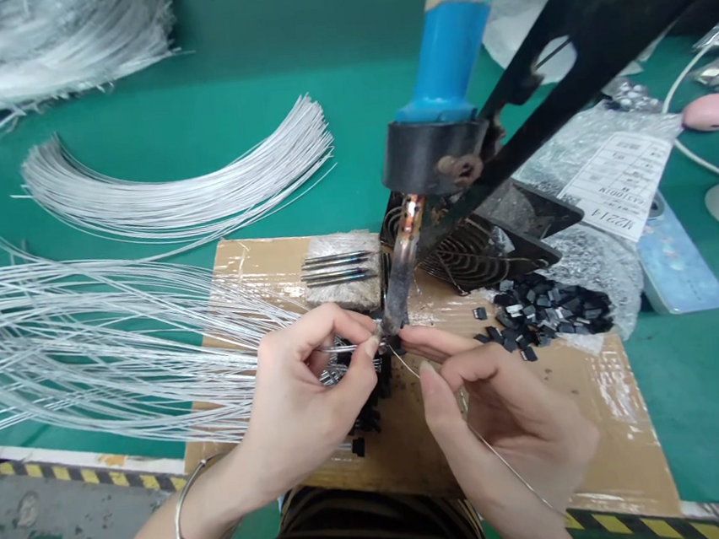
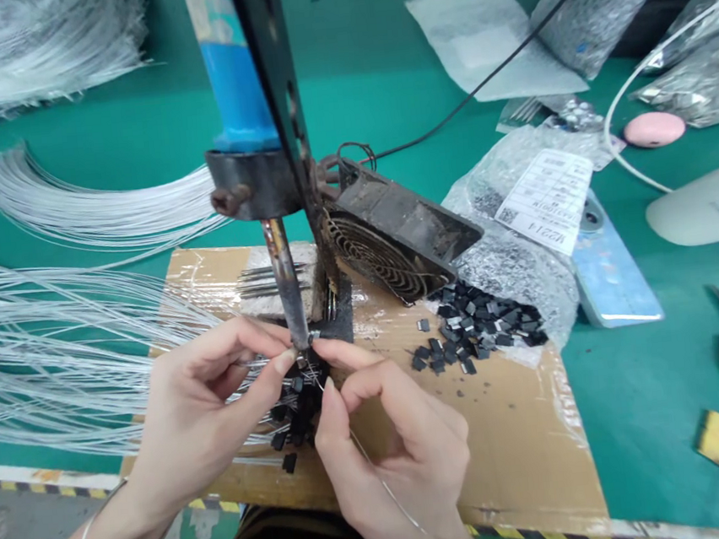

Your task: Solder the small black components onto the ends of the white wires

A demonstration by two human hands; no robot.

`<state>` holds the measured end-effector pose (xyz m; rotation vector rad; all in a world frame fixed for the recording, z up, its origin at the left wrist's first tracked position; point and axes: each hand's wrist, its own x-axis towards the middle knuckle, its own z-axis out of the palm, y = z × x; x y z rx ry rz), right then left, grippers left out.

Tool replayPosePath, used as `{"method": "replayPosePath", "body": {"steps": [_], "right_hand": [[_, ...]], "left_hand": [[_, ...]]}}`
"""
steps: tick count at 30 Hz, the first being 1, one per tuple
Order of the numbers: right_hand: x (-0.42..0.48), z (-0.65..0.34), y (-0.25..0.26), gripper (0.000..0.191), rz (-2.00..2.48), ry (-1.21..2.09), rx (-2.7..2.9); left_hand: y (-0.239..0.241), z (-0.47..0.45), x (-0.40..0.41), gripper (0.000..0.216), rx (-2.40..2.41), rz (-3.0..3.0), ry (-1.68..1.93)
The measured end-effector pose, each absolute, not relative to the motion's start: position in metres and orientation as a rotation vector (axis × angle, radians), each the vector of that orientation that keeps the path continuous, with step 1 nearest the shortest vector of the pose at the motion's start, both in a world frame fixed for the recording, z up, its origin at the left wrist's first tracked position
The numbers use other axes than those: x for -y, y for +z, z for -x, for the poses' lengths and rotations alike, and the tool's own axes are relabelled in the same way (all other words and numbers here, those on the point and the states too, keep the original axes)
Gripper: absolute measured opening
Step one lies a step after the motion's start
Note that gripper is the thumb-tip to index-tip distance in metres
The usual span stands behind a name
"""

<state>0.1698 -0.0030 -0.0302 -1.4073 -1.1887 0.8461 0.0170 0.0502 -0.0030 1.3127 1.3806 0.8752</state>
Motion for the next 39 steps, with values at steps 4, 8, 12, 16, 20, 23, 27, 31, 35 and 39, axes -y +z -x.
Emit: {"method": "replayPosePath", "body": {"steps": [4, 8, 12, 16, 20, 23, 27, 31, 35, 39], "right_hand": [[0.0028, -0.1717, -0.0289, 0.022, 1.414, 0.840, 1.212], [0.0026, -0.1723, -0.0280, 0.022, 1.425, 0.829, 1.230], [0.0024, -0.1709, -0.0294, 0.022, 1.413, 0.819, 1.222], [0.0034, -0.1709, -0.0294, 0.022, 1.400, 0.817, 1.219], [0.0045, -0.1726, -0.0280, 0.022, 1.398, 0.878, 1.206], [0.0042, -0.1725, -0.0285, 0.022, 1.405, 0.859, 1.205], [0.0030, -0.1703, -0.0303, 0.022, 1.430, 0.822, 1.203], [0.0027, -0.1689, -0.0307, 0.022, 1.424, 0.806, 1.196], [0.0028, -0.1692, -0.0301, 0.021, 1.420, 0.796, 1.203], [0.0029, -0.1692, -0.0307, 0.021, 1.417, 0.790, 1.210]], "left_hand": [[-0.0021, -0.0163, -0.0502, 0.013, -1.374, -1.315, 0.880], [-0.0019, -0.0163, -0.0504, 0.013, -1.369, -1.309, 0.882], [-0.0013, -0.0173, -0.0502, 0.013, -1.373, -1.307, 0.877], [-0.0016, -0.0168, -0.0481, 0.013, -1.376, -1.314, 0.877], [-0.0036, -0.0161, -0.0477, 0.012, -1.365, -1.331, 0.899], [-0.0044, -0.0165, -0.0492, 0.013, -1.368, -1.331, 0.884], [-0.0027, -0.0179, -0.0504, 0.014, -1.383, -1.329, 0.864], [-0.0013, -0.0176, -0.0486, 0.013, -1.380, -1.319, 0.864], [-0.0041, -0.0157, -0.0473, 0.013, -1.371, -1.330, 0.879], [-0.0063, -0.0146, -0.0472, 0.013, -1.358, -1.348, 0.901]]}}
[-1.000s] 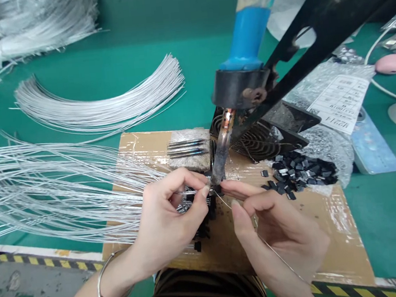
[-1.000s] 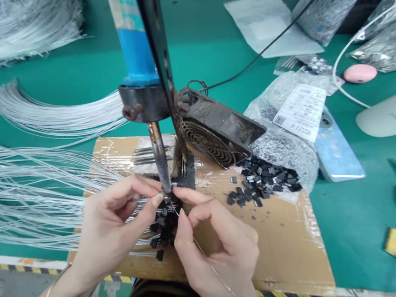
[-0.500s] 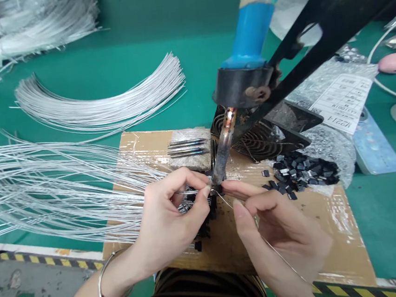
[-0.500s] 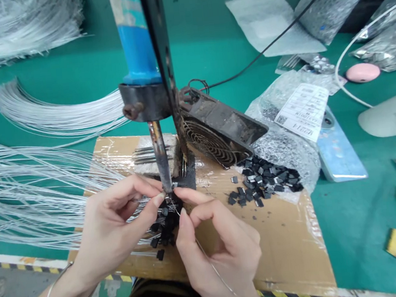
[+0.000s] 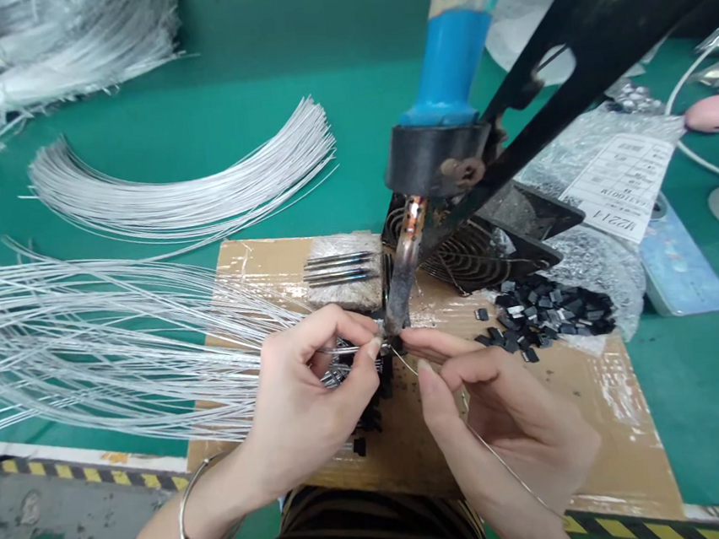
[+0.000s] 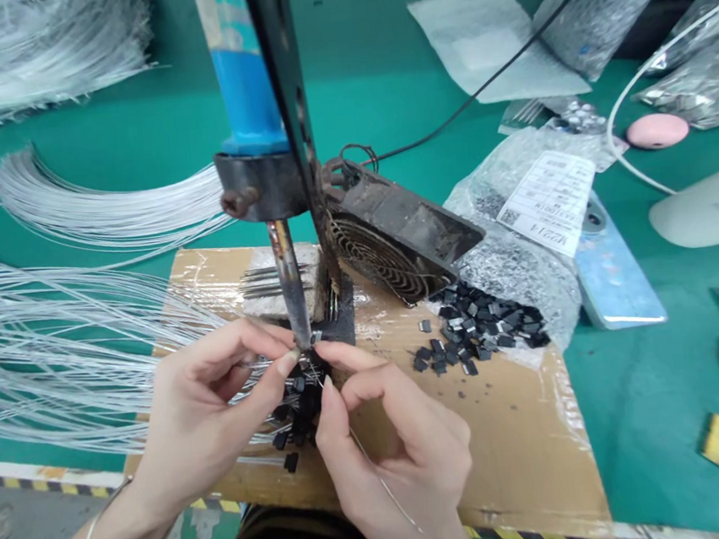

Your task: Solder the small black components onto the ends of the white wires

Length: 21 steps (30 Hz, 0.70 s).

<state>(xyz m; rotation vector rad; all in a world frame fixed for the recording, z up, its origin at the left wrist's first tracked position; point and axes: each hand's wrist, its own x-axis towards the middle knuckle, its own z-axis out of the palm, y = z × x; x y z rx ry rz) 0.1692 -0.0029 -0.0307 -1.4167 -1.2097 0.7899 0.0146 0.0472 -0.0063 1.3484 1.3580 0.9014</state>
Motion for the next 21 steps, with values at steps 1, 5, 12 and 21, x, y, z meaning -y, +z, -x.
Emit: {"method": "replayPosePath", "body": {"steps": [1, 5, 12, 21], "right_hand": [[0.0029, -0.1690, -0.0311, 0.021, 1.414, 0.790, 1.206], [0.0031, -0.1684, -0.0321, 0.021, 1.402, 0.792, 1.199], [0.0039, -0.1719, -0.0311, 0.021, 1.372, 0.795, 1.258], [0.0029, -0.1683, -0.0357, 0.022, 1.362, 0.781, 1.200]], "left_hand": [[-0.0062, -0.0146, -0.0471, 0.013, -1.356, -1.352, 0.907], [-0.0043, -0.0154, -0.0466, 0.014, -1.368, -1.356, 0.901], [-0.0043, -0.0163, -0.0470, 0.013, -1.372, -1.350, 0.903], [-0.0036, -0.0169, -0.0476, 0.013, -1.381, -1.359, 0.892]]}}
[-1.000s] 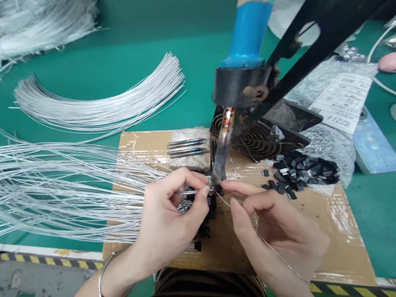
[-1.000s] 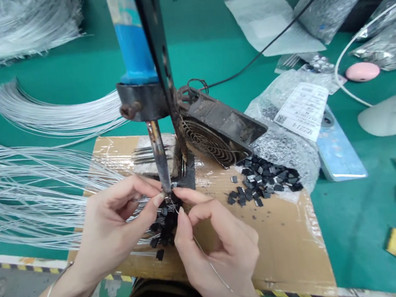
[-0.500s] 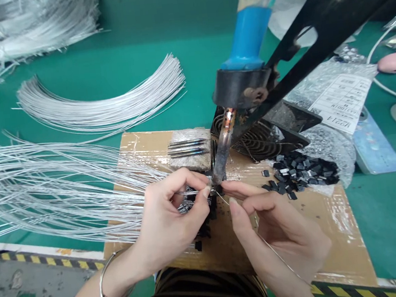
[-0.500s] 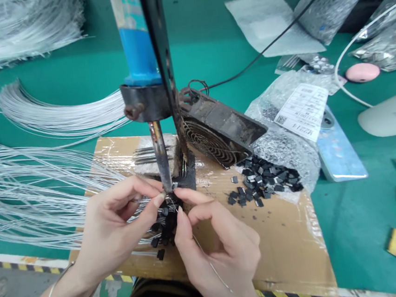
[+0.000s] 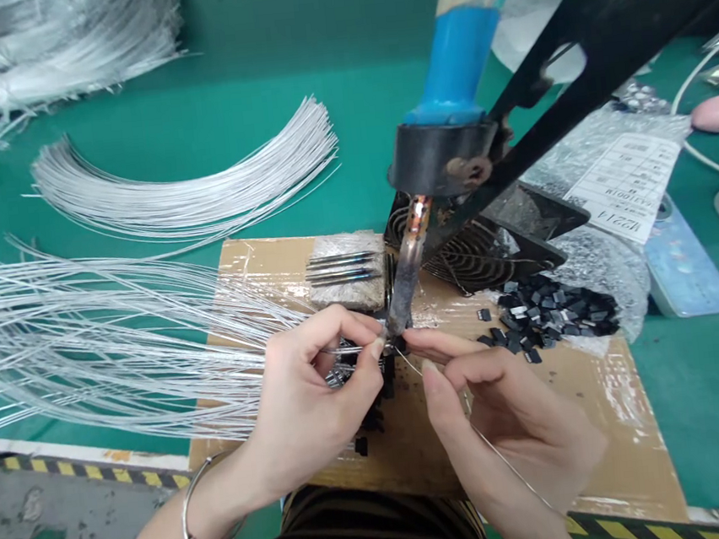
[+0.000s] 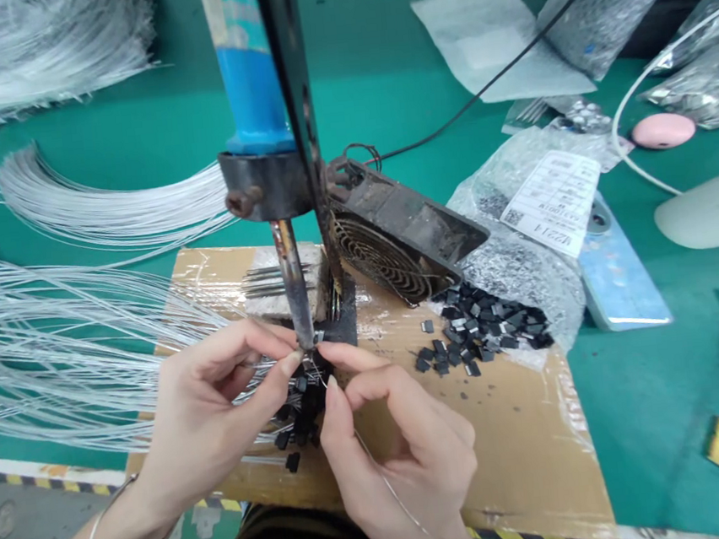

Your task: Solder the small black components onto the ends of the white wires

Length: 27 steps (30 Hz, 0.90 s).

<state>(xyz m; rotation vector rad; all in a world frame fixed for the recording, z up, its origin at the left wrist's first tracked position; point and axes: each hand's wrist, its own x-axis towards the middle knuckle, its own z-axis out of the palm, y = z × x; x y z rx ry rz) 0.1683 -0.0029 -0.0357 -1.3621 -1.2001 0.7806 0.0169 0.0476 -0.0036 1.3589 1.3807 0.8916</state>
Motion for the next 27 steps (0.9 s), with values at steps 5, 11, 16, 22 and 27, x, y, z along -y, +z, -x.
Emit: {"method": "replayPosePath", "body": {"steps": [5, 11, 16, 22, 27], "right_hand": [[0.0021, -0.1713, -0.0384, 0.021, 1.330, 0.780, 1.224], [0.0015, -0.1726, -0.0385, 0.022, 1.337, 0.749, 1.266], [0.0039, -0.1732, -0.0382, 0.021, 1.324, 0.741, 1.274], [0.0038, -0.1730, -0.0391, 0.020, 1.326, 0.742, 1.266], [0.0015, -0.1719, -0.0401, 0.019, 1.336, 0.715, 1.283]], "left_hand": [[-0.0031, -0.0182, -0.0489, 0.014, -1.376, -1.366, 0.889], [-0.0033, -0.0157, -0.0464, 0.013, -1.367, -1.367, 0.908], [-0.0049, -0.0153, -0.0469, 0.012, -1.352, -1.365, 0.914], [-0.0055, -0.0156, -0.0488, 0.014, -1.354, -1.372, 0.895], [-0.0048, -0.0158, -0.0491, 0.014, -1.356, -1.392, 0.901]]}}
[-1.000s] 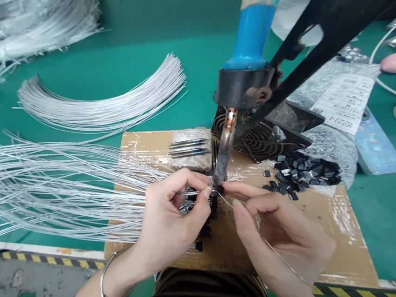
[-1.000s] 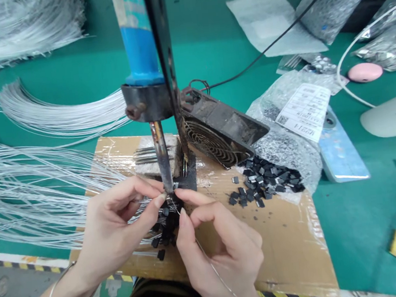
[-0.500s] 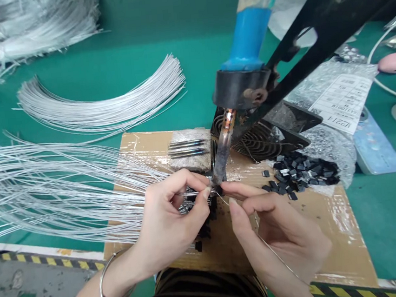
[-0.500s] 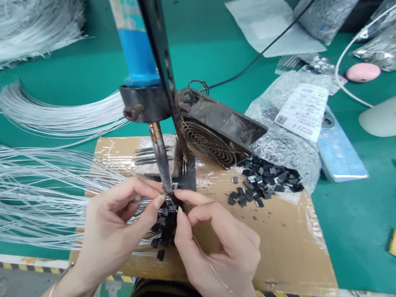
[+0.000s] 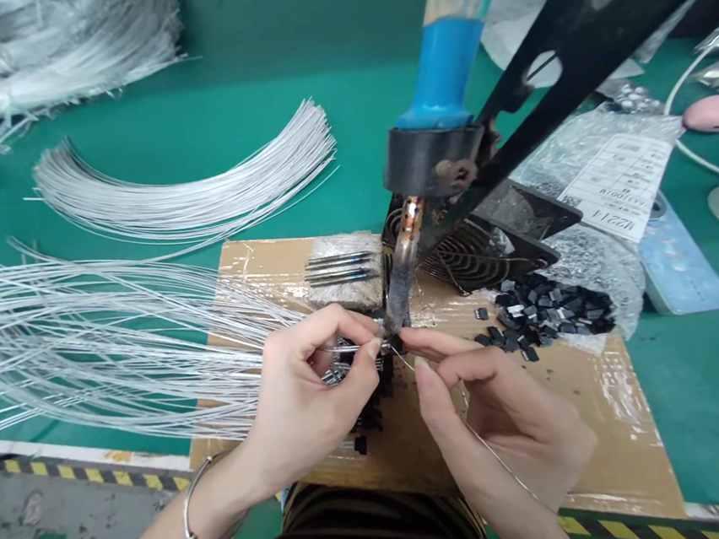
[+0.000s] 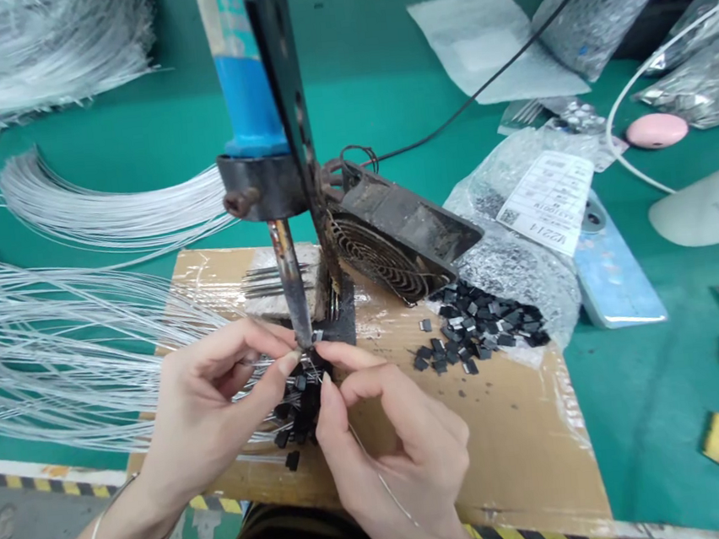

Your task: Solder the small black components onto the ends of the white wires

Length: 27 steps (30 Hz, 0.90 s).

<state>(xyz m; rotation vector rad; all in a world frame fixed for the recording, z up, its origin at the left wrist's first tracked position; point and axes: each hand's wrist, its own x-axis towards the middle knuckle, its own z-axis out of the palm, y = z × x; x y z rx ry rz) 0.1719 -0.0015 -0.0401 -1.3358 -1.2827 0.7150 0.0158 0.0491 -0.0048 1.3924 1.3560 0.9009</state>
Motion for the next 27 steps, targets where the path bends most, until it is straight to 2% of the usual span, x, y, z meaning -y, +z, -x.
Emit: {"method": "replayPosePath", "body": {"steps": [27], "right_hand": [[0.0001, -0.1724, -0.0400, 0.020, 1.307, 0.712, 1.276]], "left_hand": [[-0.0042, -0.0154, -0.0504, 0.012, -1.365, -1.364, 0.880]]}}
